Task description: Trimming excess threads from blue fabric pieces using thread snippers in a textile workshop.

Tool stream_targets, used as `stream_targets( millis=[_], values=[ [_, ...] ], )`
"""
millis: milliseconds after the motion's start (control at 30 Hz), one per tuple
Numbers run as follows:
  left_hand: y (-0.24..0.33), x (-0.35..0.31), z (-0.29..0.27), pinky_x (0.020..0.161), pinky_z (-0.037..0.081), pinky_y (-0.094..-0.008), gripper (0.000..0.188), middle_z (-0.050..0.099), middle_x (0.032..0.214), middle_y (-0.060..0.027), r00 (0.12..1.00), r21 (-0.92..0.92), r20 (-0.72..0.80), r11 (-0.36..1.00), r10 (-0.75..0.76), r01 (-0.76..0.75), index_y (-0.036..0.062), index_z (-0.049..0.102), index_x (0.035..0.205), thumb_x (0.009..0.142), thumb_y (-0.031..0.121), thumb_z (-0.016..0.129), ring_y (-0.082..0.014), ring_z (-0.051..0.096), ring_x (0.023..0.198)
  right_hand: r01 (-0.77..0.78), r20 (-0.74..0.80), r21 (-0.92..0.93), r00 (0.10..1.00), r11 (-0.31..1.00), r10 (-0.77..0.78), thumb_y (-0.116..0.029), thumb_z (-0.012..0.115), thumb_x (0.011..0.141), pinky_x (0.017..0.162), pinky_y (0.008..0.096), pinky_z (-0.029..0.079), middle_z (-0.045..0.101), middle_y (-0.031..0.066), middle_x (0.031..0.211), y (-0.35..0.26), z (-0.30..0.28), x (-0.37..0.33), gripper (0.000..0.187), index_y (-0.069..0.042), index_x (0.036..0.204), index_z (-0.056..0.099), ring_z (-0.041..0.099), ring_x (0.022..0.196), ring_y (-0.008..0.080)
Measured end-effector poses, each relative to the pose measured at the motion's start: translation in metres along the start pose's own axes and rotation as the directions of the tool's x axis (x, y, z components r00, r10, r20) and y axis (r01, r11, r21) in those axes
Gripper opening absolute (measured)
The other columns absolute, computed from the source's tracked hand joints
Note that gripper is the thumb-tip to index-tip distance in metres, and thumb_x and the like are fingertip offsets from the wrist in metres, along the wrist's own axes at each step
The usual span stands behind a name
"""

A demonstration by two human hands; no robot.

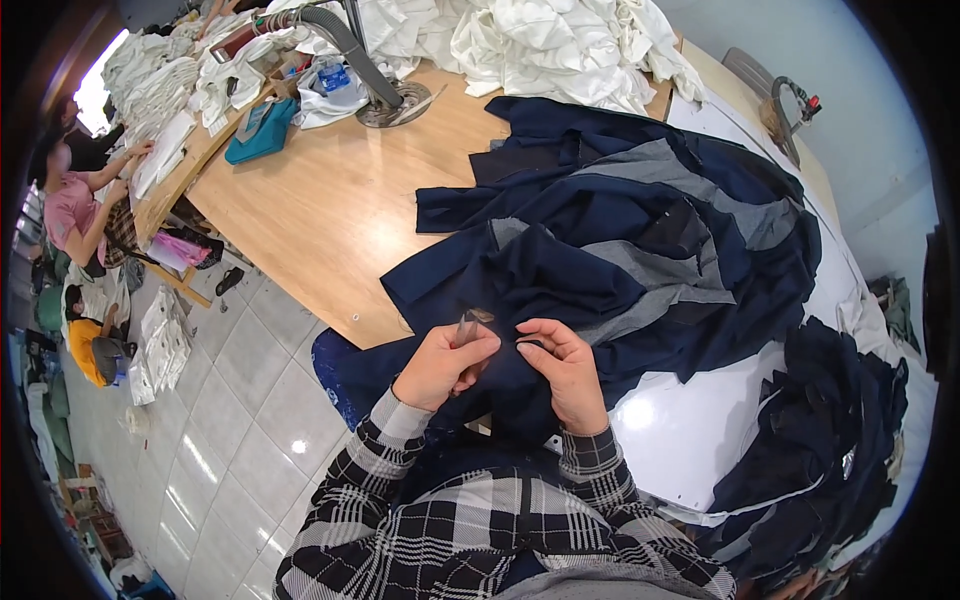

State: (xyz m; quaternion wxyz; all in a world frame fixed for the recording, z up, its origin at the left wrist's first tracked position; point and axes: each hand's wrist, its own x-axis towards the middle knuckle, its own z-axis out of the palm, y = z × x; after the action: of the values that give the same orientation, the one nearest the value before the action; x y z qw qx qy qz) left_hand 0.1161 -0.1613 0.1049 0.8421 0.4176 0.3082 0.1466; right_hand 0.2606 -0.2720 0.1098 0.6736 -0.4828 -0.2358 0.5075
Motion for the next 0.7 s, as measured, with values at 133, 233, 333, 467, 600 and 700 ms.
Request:
stream_targets(
  millis=[133,233,333,467,600,700],
  values=[
    [0.002,0.002,0.001,0.037,0.028,-0.0175,0.011,0.055,0.065,0.0011,1.0,-0.035,0.002,0.999,-0.017,0.017,0.0052,0.061,0.084,0.086,0.016,0.063,-0.0035,0.044,0.046,-0.008,0.013,0.02,1.0,1.0,0.008,0.003,0.056,0.086,0.081,0.019,0.045,0.062,0.0045,0.098,-0.001,-0.001,0.0,0.023,0.002,0.109,0.057,0.058,0.088,0.0079],
    [0.004,0.001,0.003,0.036,0.028,-0.0168,0.014,0.054,0.066,0.0007,1.0,0.005,-0.012,1.0,-0.006,0.006,0.0061,0.059,0.084,0.088,0.019,0.061,-0.0038,0.043,0.044,0.077,-0.003,-0.044,0.997,0.996,-0.077,0.002,0.056,0.086,0.081,0.0197,0.045,0.064,0.0045,0.097,0.0,-0.003,0.0,0.021,0.002,0.106,0.061,0.058,0.087,0.0084],
    [0.008,-0.002,0.005,0.038,0.03,-0.0161,0.013,0.055,0.069,0.0002,0.999,0.067,-0.036,0.998,0.018,-0.015,0.0056,0.059,0.085,0.088,0.018,0.06,-0.0034,0.044,0.047,0.039,0.011,-0.082,0.999,0.996,-0.038,0.002,0.057,0.085,0.081,0.02,0.045,0.065,0.0048,0.096,-0.002,-0.005,-0.001,0.019,0.002,0.102,0.065,0.059,0.086,0.0087],
    [0.007,-0.008,0.003,0.044,0.031,-0.0149,0.012,0.059,0.074,-0.001,0.965,0.279,-0.101,0.938,0.241,-0.205,0.0032,0.058,0.086,0.088,0.015,0.058,-0.0015,0.045,0.053,0.005,-0.038,-0.048,0.999,0.999,-0.007,0.004,0.059,0.082,0.081,0.0199,0.045,0.066,0.0062,0.095,-0.006,-0.002,-0.002,0.021,0.002,0.102,0.066,0.059,0.086,0.0093],
    [0.014,-0.018,0.004,0.051,0.035,-0.0168,0.011,0.06,0.073,-0.0004,0.956,0.291,-0.155,0.936,0.248,-0.196,0.0006,0.06,0.087,0.087,0.011,0.059,-0.0026,0.044,0.055,0.045,-0.076,-0.039,0.996,0.998,-0.048,0.005,0.061,0.08,0.082,0.0202,0.045,0.065,0.0059,0.092,-0.007,0.006,0.0,0.025,0.002,0.104,0.064,0.059,0.088,0.01],
    [0.015,-0.02,0.003,0.051,0.035,-0.0167,0.01,0.06,0.073,-0.0001,0.955,0.283,-0.162,0.938,0.25,-0.198,0.0006,0.06,0.088,0.087,0.011,0.059,-0.0023,0.044,0.055,0.076,-0.053,-0.094,0.995,0.993,-0.081,0.005,0.061,0.08,0.081,0.021,0.045,0.065,0.0058,0.092,-0.003,0.005,0.001,0.022,0.003,0.101,0.063,0.058,0.09,0.01]
  ],
)
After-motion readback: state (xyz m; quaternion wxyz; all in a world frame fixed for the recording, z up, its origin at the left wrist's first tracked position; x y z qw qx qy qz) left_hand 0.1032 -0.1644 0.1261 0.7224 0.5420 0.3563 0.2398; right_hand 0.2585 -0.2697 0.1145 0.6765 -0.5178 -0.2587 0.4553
